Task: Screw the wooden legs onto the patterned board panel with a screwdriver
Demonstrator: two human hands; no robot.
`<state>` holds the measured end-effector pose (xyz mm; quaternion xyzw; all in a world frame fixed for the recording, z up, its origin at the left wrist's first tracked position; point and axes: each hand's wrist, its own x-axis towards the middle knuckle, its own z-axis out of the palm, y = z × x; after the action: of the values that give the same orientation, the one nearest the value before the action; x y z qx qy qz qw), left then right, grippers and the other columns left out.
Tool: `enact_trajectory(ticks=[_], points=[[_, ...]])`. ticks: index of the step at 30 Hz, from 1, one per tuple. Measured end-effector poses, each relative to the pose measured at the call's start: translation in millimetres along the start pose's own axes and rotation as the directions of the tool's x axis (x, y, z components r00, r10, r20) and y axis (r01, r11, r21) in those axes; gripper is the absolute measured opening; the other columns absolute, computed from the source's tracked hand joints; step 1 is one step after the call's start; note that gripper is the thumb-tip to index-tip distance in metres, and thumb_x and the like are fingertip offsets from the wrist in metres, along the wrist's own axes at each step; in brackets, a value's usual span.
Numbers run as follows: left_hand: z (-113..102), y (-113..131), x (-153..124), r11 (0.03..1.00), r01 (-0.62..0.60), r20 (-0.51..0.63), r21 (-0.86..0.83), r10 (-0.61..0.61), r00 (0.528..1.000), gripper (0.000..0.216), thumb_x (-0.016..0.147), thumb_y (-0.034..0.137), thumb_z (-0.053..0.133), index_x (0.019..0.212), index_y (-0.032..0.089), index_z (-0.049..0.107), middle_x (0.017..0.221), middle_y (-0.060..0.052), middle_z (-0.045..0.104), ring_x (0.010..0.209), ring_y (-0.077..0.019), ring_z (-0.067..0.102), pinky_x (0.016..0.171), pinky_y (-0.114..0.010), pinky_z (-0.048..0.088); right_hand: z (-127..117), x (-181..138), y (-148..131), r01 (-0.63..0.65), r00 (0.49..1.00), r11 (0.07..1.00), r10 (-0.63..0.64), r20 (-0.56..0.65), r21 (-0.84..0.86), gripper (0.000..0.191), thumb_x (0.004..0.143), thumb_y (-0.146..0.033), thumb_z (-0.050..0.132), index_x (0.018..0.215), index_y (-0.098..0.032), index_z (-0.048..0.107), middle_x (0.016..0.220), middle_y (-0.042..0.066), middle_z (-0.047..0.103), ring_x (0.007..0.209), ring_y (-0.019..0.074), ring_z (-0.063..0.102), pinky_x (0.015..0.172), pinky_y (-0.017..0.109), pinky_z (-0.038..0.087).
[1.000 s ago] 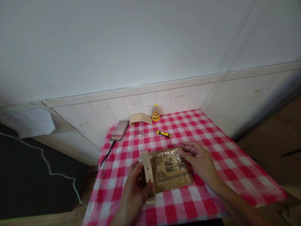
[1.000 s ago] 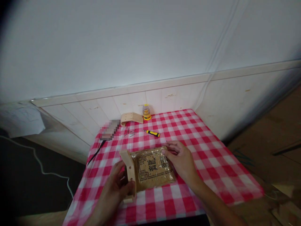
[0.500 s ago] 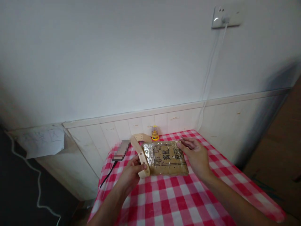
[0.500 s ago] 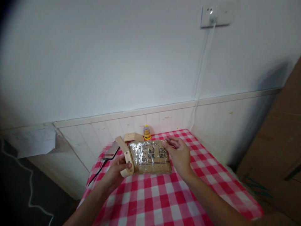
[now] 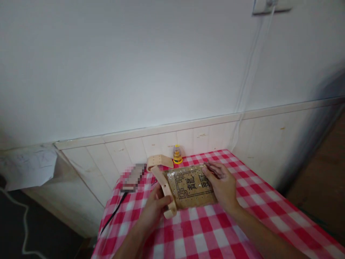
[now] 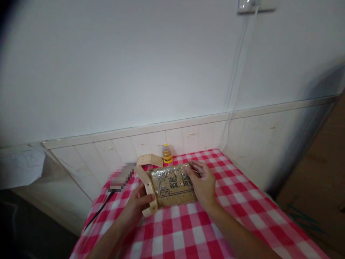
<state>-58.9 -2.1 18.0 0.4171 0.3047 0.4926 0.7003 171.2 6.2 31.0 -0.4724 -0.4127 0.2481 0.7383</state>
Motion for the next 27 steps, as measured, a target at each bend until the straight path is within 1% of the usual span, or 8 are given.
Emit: enact_trajectory(ticks=[4,7,10,15,19,22,27], points=[[-11.1,-6.1,-1.0,1.0,0.013,0.102,0.01,-0.014,0.995,0.061,0.066,0.013,0.081,0.124,0.017,0.062,0.121,-0.015,0.072,0.105,-0.0326,0.071,0.086,-0.04,0.057,-2.7,-5.7,0.0,0.04,0.999,0.999,-0.04,0.021,-0.021,0.034,0.073,-0.038,0.084,0.099,-0.021,0.07,0.106,0.011,0.08,0.1,0.0277,0.076,0.096,0.05,0.06],[-19.0,-9.8,-0.4,0.998,0.056,0.155,0.014,-0.057,0.986,0.061,0.065,0.011,0.079,0.124,0.017,0.062,0.121,-0.015,0.072,0.105,-0.0321,0.071,0.087,-0.04,0.056,-4.9,-7.3,0.6,0.066,0.997,0.996,-0.064,0.038,-0.052,0.032,0.075,-0.036,0.083,0.1,-0.021,0.069,0.107,0.011,0.08,0.101,0.0275,0.076,0.097,0.05,0.059],[-23.8,-10.6,-0.6,0.994,0.106,0.153,0.025,-0.108,0.982,0.065,0.064,0.01,0.076,0.127,0.018,0.062,0.12,-0.014,0.073,0.103,-0.0318,0.071,0.084,-0.039,0.056,-5.6,-9.0,1.1,0.093,0.995,0.992,-0.089,0.048,-0.083,0.031,0.076,-0.035,0.082,0.101,-0.021,0.07,0.107,0.011,0.08,0.101,0.0273,0.076,0.098,0.051,0.059],[-22.6,-3.9,-1.3,0.989,0.15,0.167,-0.001,-0.148,0.975,0.079,0.063,0.009,0.071,0.14,0.021,0.055,0.12,-0.013,0.073,0.106,-0.0328,0.069,0.083,-0.039,0.055,-5.1,-10.2,-0.8,0.097,0.994,0.989,-0.091,0.056,-0.108,0.03,0.077,-0.035,0.081,0.101,-0.022,0.07,0.107,0.01,0.08,0.102,0.0273,0.076,0.098,0.05,0.06],[-22.9,-1.2,-0.9,0.981,0.193,0.129,-0.029,-0.188,0.974,0.084,0.064,0.009,0.066,0.146,0.023,0.049,0.118,-0.011,0.074,0.102,-0.0321,0.071,0.082,-0.04,0.056,-4.9,-10.1,-1.5,0.097,0.995,0.987,-0.091,0.047,-0.132,0.029,0.077,-0.035,0.081,0.101,-0.022,0.07,0.107,0.01,0.08,0.101,0.0274,0.076,0.096,0.05,0.061],[-24.9,-2.2,-0.9,0.981,0.188,0.138,-0.042,-0.181,0.974,0.084,0.066,0.01,0.066,0.147,0.025,0.048,0.121,-0.011,0.072,0.105,-0.0323,0.07,0.084,-0.042,0.056,-4.8,-10.4,-1.8,0.098,0.995,0.987,-0.093,0.046,-0.128,0.028,0.078,-0.034,0.08,0.101,-0.022,0.07,0.108,0.01,0.08,0.102,0.027,0.076,0.095,0.049,0.062],[-26.7,-0.4,-2.4,0.985,0.173,0.168,-0.011,-0.169,0.971,0.073,0.072,0.017,0.074,0.142,0.023,0.055,0.121,-0.013,0.072,0.105,-0.0329,0.07,0.085,-0.041,0.055,-4.6,-12.2,-4.5,0.106,0.993,0.988,-0.101,0.055,-0.111,0.027,0.077,-0.032,0.08,0.1,-0.023,0.069,0.107,0.009,0.08,0.101,0.0261,0.077,0.097,0.048,0.061]])
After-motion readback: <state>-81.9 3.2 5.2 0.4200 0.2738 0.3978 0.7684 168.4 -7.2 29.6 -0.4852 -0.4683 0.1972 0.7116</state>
